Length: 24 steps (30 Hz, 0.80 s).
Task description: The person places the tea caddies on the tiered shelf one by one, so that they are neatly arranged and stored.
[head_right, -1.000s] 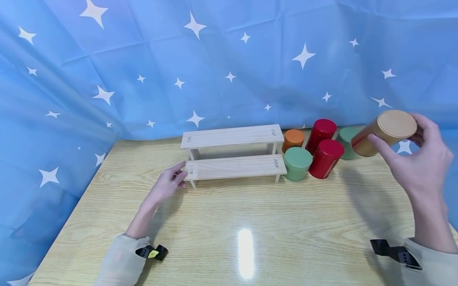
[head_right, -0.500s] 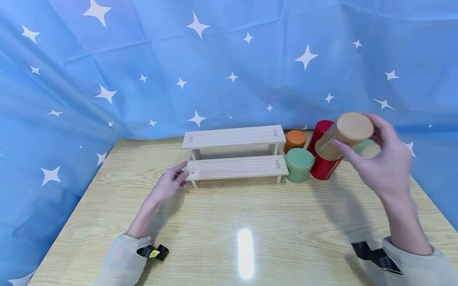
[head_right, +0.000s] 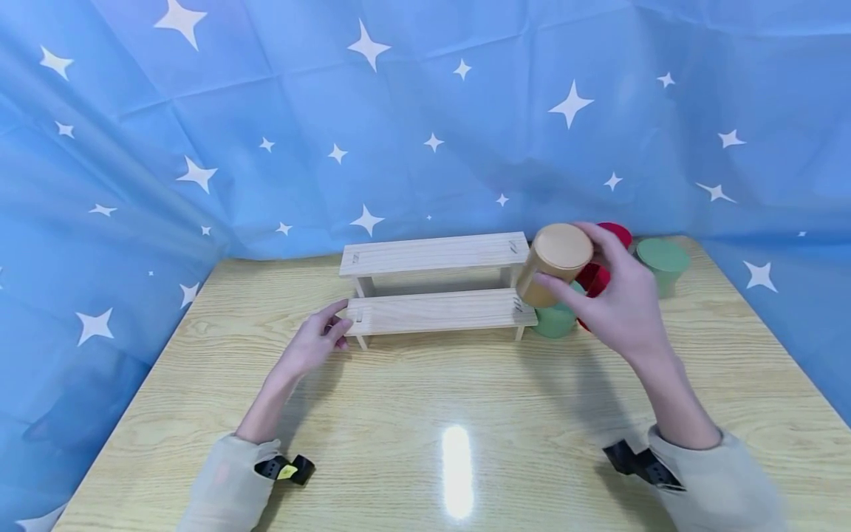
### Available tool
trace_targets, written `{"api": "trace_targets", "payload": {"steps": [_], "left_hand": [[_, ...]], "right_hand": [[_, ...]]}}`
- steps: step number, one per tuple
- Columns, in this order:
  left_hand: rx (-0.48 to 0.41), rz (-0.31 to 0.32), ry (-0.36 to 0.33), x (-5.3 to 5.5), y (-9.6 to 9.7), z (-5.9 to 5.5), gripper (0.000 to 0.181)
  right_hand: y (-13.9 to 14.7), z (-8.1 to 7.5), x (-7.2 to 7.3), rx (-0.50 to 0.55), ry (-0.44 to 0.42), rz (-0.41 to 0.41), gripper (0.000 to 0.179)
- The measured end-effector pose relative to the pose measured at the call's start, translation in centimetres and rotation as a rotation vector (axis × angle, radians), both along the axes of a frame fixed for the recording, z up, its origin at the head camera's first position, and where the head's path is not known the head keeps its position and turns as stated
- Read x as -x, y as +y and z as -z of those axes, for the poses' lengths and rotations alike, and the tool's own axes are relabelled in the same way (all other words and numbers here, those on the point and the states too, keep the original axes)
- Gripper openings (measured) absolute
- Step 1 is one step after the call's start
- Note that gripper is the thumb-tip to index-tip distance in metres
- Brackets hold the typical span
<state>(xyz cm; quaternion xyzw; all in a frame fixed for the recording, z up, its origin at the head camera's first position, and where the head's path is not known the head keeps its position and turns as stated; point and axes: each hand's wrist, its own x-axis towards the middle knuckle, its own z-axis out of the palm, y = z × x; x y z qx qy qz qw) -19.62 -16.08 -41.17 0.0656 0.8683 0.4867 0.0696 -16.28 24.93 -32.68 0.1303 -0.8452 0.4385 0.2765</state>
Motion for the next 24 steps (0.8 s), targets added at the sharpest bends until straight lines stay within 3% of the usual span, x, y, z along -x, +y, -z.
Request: {"api": "trace_targets", "payload": {"steps": [5,10,15,24], "left_hand": [[-0.01,-0.003,-0.011,-0.1,0.0,0.0,0.051],[-0.012,-0.006,0.003,-0.1,0.0,0.0,0.051],[-0.013,-0.014,0.001,-0.1,0.0,0.0,0.05],[-0.033,-0.018,-0.005,0.0,0.0,0.1,0.051]], "right_hand": [[-2.6,0.6,0.6,-0.05,0.023,-0.088,0.079],[-5.0,1.4,1.1,-0.116,-0.021,-0.128,0.074],[-7.0,2.1,1.9,-0.121,-0.093,-0.191,0.07],[-10.1,3.2,3.2,-0.123,-0.111,-0.274,0.071]]}}
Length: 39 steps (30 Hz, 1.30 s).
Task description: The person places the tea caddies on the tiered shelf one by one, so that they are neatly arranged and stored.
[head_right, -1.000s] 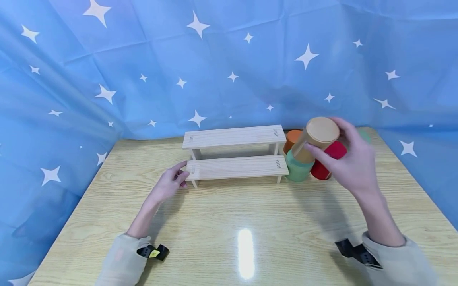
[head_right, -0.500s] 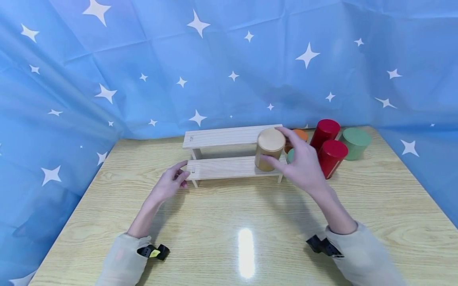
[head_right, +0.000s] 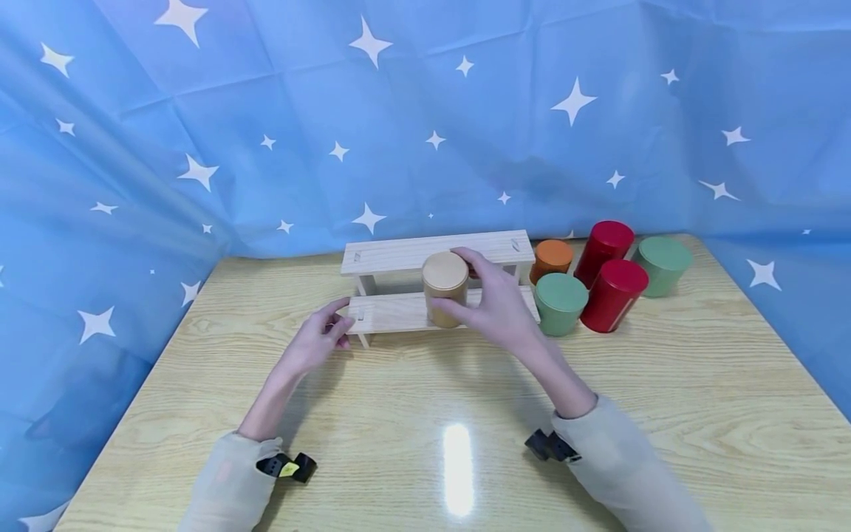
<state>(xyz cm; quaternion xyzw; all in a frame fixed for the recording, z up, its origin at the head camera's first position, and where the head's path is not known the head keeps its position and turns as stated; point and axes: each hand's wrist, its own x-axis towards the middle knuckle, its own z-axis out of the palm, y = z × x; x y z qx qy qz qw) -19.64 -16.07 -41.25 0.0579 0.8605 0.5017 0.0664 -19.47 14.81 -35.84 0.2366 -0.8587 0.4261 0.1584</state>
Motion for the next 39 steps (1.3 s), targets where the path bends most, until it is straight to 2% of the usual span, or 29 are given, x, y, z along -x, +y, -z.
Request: {"api": "trace_targets", "payload": {"steps": [14,26,33,39], "left_hand": [[-0.007,-0.002,-0.005,0.1,0.0,0.0,0.05],[-0.002,-0.014,-0.006,0.1,0.0,-0.1,0.049],[-0.009,-0.016,-0.012,0.1,0.1,-0.1,0.05],[-0.007,-0.014,-0.002,0.2,0.0,0.0,0.049]], "right_hand": [[-3.7,0.8,1.7,0.074,0.02,-0.112,0.066],[-6.3,0.7,2.3,0.07,-0.09,-0.156,0.067],[-7.6,0.7,2.7,0.046,-0.111,-0.162,0.069],[-8.4,0.8,2.8,0.017,-0.096,-0.125,0.076]]}}
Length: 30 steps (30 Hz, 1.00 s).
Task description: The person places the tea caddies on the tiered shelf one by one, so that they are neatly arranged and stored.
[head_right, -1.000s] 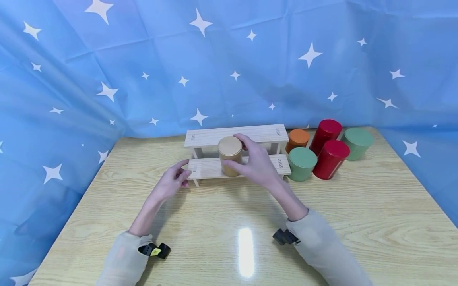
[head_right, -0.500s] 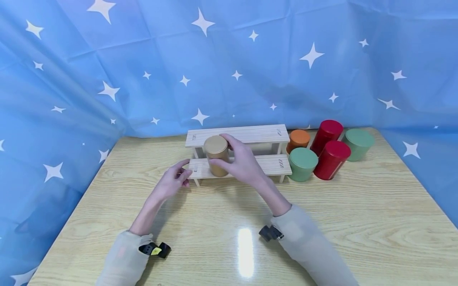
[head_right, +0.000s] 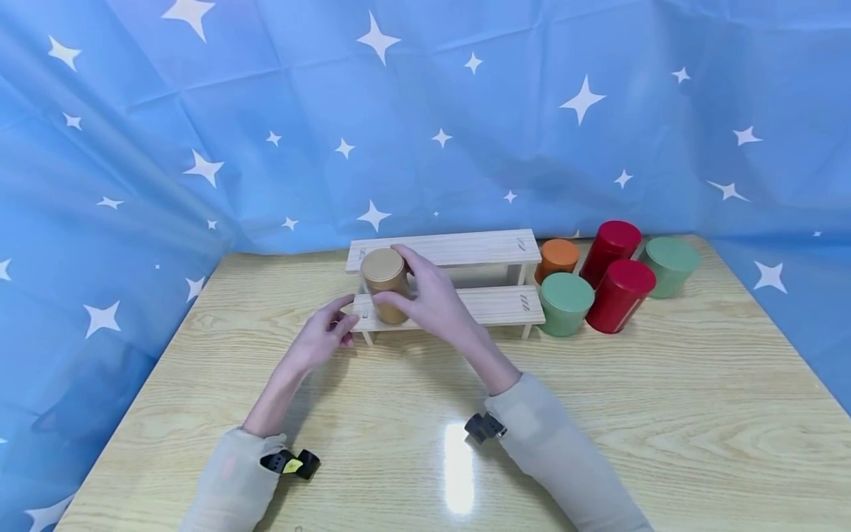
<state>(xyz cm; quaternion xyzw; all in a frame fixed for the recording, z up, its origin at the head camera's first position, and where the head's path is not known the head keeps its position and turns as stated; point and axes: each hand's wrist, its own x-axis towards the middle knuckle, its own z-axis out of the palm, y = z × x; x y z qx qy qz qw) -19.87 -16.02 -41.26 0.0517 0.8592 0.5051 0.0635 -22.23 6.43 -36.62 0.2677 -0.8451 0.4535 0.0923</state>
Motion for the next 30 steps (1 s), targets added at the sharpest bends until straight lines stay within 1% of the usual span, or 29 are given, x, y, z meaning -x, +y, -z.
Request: {"api": "trace_targets", "payload": {"steps": [3,10,13,16,19,22,25,30], "left_hand": [[0.007,-0.002,0.005,0.0,0.0,0.0,0.049],[0.012,0.004,0.009,0.0,0.0,0.0,0.049],[0.009,0.005,0.008,0.0,0.0,0.0,0.05],[0.005,0.004,0.005,0.0,0.0,0.0,0.051],[0.0,0.0,0.0,0.0,0.0,0.0,0.051],[-0.005,0.0,-0.002,-0.1,0.0,0.0,0.051],[-0.008,0.0,-0.008,-0.1,0.0,0.0,0.051],[-0.007,-0.001,-0.014,0.0,0.0,-0.1,0.05]], "right_hand": [[-0.2,0.1,-0.1,0.0,0.008,0.019,0.078],[-0.4,0.2,-0.1,-0.004,0.022,0.026,0.077],[-0.2,0.1,-0.3,-0.024,-0.004,0.029,0.082],[0.2,-0.1,-0.5,-0.028,-0.047,0.03,0.087],[0.9,-0.5,-0.7,-0.004,-0.075,0.023,0.089],[1.7,-0.9,-0.9,0.021,-0.083,0.018,0.088],[2.6,-1.2,-0.9,0.029,-0.068,0.025,0.084],[4.4,-1.6,-0.8,0.044,0.022,0.042,0.068]]}}
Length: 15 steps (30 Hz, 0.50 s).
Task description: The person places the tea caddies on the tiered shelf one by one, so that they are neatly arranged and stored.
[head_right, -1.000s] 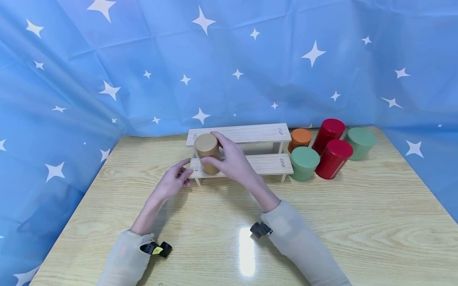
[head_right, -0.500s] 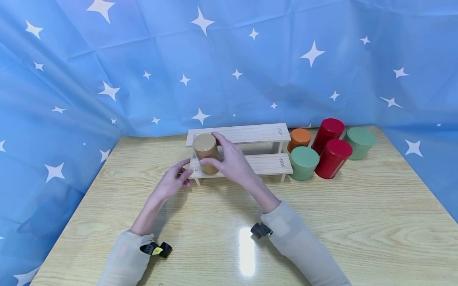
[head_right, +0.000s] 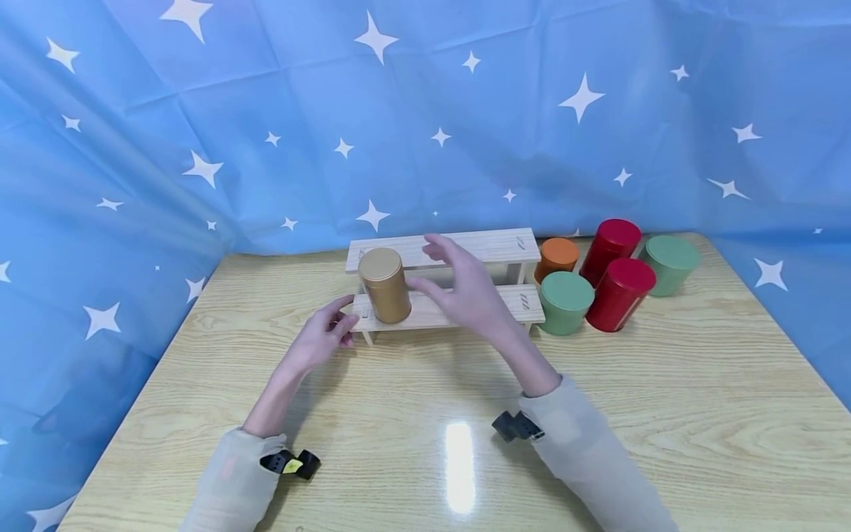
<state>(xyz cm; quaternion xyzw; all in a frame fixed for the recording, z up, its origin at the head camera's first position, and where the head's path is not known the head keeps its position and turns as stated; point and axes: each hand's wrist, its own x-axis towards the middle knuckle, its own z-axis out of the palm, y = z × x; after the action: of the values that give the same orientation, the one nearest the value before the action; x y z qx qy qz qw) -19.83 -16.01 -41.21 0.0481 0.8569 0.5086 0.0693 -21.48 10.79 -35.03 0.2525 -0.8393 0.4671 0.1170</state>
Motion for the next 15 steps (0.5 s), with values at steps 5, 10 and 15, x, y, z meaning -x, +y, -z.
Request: {"api": "trace_targets", "payload": {"steps": [5,10,15], "left_hand": [[0.008,-0.003,0.01,0.1,0.0,0.0,0.05],[0.004,0.002,0.016,0.1,0.0,0.1,0.05],[-0.006,0.002,0.014,0.1,-0.1,0.3,0.051]], "right_hand": [[2.1,-0.3,0.0,0.021,0.062,0.04,0.053],[4.2,-0.5,-0.1,0.013,0.132,0.095,0.046],[6.3,-0.5,-0.4,-0.023,0.146,0.137,0.046]]}}
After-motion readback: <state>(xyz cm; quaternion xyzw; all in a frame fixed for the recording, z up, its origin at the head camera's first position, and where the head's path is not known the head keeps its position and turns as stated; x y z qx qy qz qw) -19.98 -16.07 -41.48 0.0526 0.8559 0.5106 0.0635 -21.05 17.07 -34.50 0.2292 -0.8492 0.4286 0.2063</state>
